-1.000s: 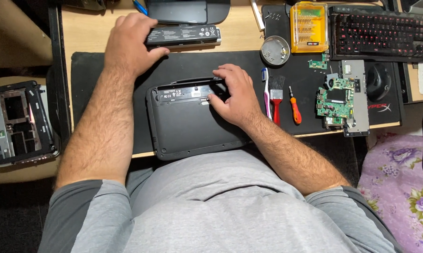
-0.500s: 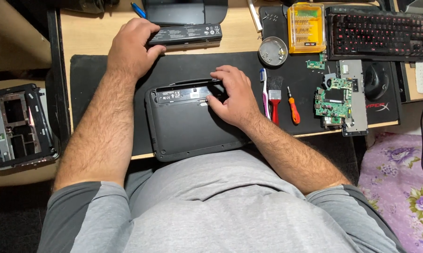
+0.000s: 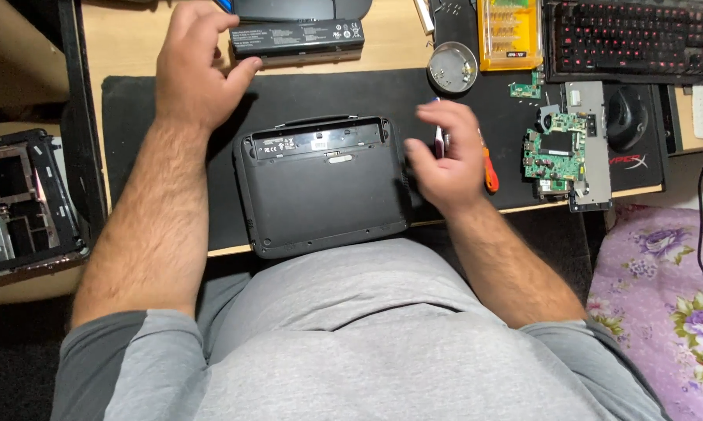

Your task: The person removes the battery from a laptop and then uses a screwdriver to unscrew multiple screws from the bottom panel of the device.

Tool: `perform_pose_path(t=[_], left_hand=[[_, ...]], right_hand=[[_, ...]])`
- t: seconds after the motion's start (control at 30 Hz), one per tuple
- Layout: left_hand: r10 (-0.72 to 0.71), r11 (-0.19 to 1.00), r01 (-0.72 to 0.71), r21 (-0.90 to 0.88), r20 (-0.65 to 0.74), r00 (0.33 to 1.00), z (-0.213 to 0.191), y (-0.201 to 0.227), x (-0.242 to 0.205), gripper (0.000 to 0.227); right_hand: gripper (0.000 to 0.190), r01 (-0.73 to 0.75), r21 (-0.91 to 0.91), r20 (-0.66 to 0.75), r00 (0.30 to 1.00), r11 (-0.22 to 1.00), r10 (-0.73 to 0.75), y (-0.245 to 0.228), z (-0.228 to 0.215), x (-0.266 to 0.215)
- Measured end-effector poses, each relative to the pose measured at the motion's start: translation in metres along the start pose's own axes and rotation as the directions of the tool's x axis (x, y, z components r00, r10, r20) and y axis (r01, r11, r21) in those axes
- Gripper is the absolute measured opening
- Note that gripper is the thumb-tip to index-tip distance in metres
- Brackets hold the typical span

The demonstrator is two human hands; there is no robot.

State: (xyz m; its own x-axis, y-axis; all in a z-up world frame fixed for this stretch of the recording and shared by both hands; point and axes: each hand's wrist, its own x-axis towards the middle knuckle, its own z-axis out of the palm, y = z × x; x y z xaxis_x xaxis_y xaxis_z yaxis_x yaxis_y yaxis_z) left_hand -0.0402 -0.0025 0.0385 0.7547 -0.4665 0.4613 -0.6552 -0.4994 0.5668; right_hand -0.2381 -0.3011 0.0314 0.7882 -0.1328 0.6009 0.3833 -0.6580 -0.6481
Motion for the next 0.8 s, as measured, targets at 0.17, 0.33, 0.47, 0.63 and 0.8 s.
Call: perform_pose_path(t=[0.17, 0.33, 0.47, 0.63, 0.8], left_hand=[[0.092, 0.993, -0.085, -0.076, 0.087, 0.992, -0.002, 0.004, -0.05, 0.022], [-0.016, 0.986, 0.033, -0.165, 0.108, 0.994, 0.006, 0.003, -0.088, 0.018], [-0.121, 0.983, 0.134, -0.122, 0.109, 0.987, 0.007, 0.004, -0.09, 0.017], [-0.135, 0.987, 0.142, -0.07, 0.104, 0.985, 0.009, 0.005, -0.091, 0.017], [-0.147, 0.985, 0.155, -0.08, 0.097, 0.984, 0.008, 0.008, -0.093, 0.016]], right_hand=[[0.016, 0.089, -0.236, -0.028, 0.995, 0.968, -0.098, 0.008, -0.048, -0.032], [0.02, 0.17, -0.291, -0.009, 0.983, 0.941, -0.181, 0.057, -0.06, -0.071], [0.02, 0.165, -0.354, 0.054, 0.986, 0.92, -0.156, 0.056, -0.062, -0.071], [0.021, 0.119, -0.458, 0.062, 0.993, 0.881, -0.102, 0.069, -0.085, -0.073], [0.038, -0.119, -0.643, 0.165, 0.943, 0.757, 0.289, 0.071, -0.098, -0.08]])
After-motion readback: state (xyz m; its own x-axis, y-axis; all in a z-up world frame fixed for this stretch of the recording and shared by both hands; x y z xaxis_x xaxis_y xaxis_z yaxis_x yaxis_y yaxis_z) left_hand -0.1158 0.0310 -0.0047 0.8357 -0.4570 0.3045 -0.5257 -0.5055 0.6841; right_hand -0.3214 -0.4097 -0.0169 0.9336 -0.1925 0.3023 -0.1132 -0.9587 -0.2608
